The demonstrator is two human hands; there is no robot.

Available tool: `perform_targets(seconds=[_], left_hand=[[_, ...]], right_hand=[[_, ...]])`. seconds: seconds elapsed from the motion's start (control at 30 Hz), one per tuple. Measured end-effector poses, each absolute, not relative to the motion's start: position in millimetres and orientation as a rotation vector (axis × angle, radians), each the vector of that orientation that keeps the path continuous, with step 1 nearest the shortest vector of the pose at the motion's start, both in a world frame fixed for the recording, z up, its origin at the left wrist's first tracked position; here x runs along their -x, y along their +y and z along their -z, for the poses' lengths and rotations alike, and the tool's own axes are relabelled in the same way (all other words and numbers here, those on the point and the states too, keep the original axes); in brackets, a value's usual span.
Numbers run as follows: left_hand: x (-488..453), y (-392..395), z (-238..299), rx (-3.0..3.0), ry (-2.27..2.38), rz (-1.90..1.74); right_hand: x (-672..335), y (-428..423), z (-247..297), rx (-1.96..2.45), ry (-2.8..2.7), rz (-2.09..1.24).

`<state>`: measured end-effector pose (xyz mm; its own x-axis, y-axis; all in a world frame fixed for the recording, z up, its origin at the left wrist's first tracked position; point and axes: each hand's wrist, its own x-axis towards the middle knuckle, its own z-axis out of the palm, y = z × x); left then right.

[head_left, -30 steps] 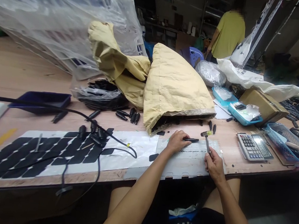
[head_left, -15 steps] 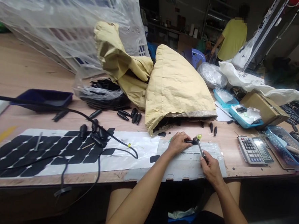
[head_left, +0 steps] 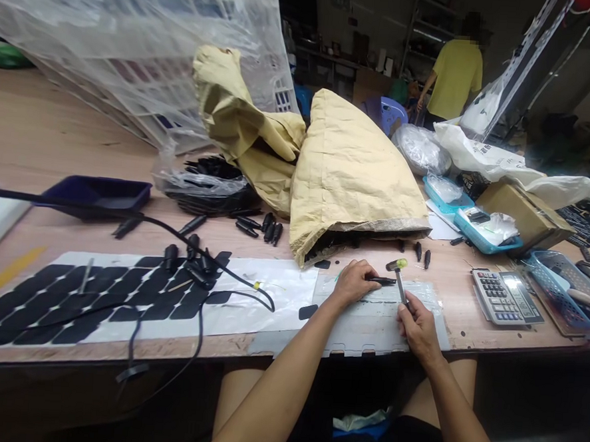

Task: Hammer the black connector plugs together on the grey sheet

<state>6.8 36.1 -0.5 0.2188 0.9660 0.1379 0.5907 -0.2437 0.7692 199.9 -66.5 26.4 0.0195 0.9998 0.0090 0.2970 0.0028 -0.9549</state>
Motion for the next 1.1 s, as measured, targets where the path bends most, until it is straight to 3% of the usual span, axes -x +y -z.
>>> perform_targets(seconds=[0.23,0.4,0.5,0.77,1.0,1.1], left_hand=[[-4,28,-10,-1.863,1.426,-0.898],[0,-63,-32,-1.858,1.123,-0.988],[-3,-127,-21,-1.917,0.889,-0.657],[-19,-155,61,-1.793,1.417,-0.053],[-26,-114,-28,-1.704,0.704,-0.168],[-47,-52,-54,-1.752,0.889,-0.491]], right_hand=[[-211,-59,-26,1.297,-0.991,-1.105],[-213,-58,-27,1.228,-0.918,-1.137],[-212,-58,-26,1.223,-0.954,-1.143],[-210,-61,-27,1.229,-0.971,-1.125],[-203,-68,-25,1.183,-0.869,-0.956],[-201,-70,-24,1.191,-0.829,-0.854]])
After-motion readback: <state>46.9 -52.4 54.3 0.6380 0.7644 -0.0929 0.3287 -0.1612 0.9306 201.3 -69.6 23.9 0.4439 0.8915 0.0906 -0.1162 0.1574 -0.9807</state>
